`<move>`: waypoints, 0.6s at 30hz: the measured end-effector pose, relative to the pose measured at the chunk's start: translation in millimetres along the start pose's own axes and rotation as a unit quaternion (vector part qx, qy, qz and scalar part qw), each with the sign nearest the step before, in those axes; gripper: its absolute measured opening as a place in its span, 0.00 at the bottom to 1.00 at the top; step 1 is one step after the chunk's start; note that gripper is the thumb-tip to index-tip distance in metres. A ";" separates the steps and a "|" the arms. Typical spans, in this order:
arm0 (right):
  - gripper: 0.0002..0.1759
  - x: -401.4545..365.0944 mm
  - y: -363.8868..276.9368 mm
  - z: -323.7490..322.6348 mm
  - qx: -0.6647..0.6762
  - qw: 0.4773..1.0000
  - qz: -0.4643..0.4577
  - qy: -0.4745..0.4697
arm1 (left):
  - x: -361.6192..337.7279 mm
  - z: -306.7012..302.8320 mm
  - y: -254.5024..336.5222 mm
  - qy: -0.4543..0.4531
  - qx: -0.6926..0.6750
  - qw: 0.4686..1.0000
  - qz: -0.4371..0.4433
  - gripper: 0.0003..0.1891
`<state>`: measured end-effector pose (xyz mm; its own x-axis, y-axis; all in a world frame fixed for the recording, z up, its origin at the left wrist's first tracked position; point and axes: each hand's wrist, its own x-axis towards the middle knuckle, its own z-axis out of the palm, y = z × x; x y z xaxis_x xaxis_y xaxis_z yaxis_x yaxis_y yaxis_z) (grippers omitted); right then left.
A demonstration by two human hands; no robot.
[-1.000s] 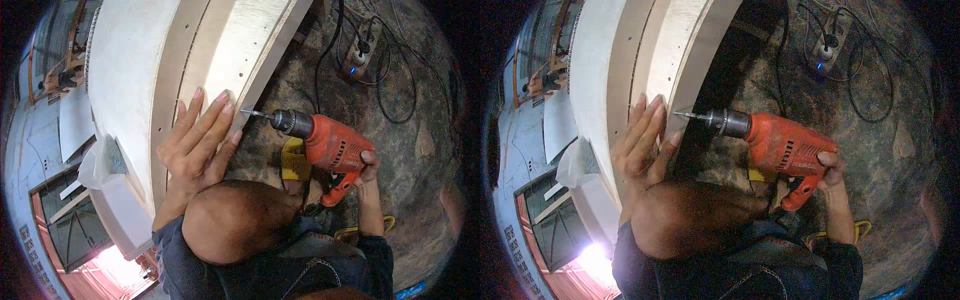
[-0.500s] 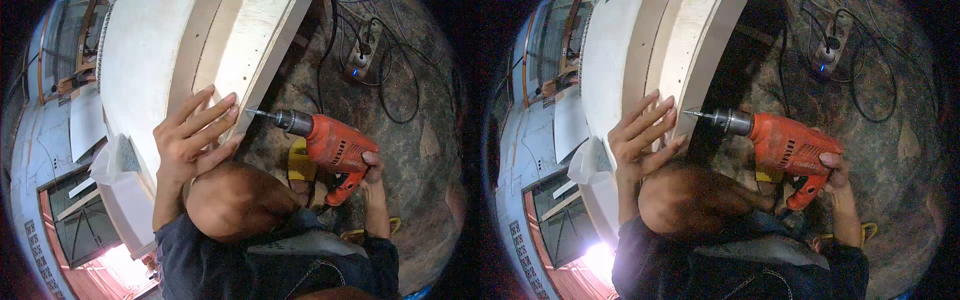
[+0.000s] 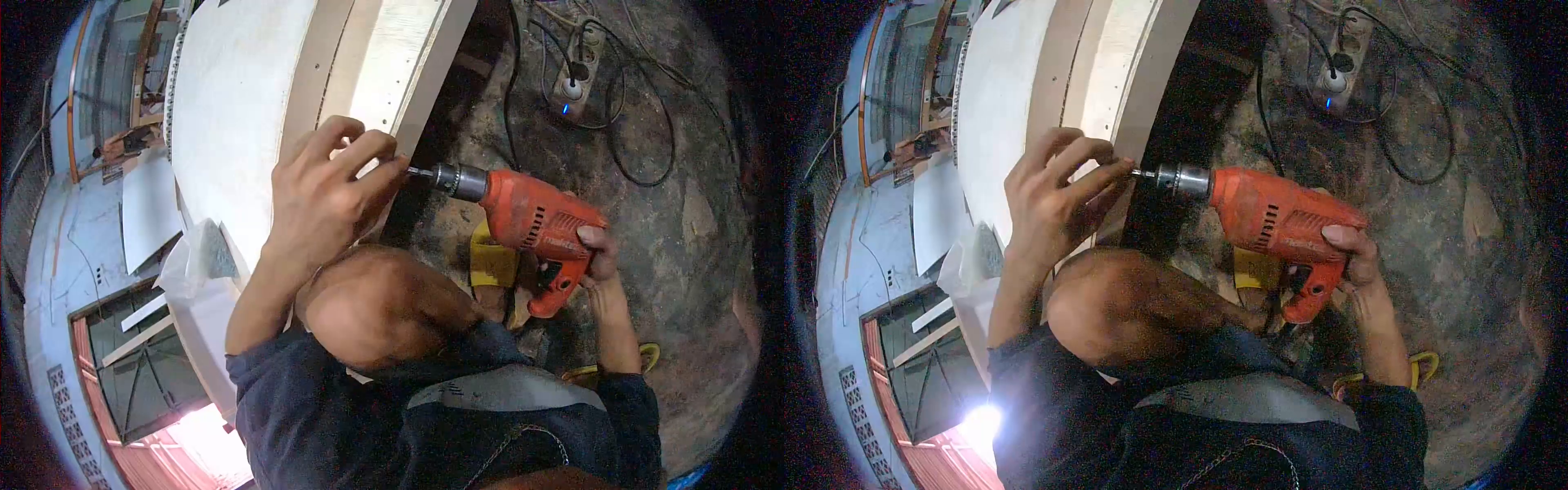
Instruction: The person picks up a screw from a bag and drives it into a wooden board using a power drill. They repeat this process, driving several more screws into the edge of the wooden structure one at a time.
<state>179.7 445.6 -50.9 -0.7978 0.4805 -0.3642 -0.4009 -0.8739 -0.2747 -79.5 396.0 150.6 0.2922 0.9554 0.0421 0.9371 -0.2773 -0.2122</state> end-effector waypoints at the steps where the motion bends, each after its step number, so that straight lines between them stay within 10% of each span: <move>1: 0.37 -1.1 -0.4 -0.2 -0.010 1.000 -0.004 0.003 | 0.8 -0.8 1.1 -0.003 -0.005 1.000 0.003 0.13; 18: 0.44 -36.4 -25.0 -12.6 -0.120 0.976 -0.171 0.063 | 36.4 -22.6 12.0 0.092 0.014 0.984 0.151 0.15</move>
<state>224.5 450.9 -42.0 -0.5681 0.7589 -0.3183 -0.5042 -0.6266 -0.5942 -53.3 425.1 171.7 0.5882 0.7949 0.1488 0.7977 -0.5399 -0.2689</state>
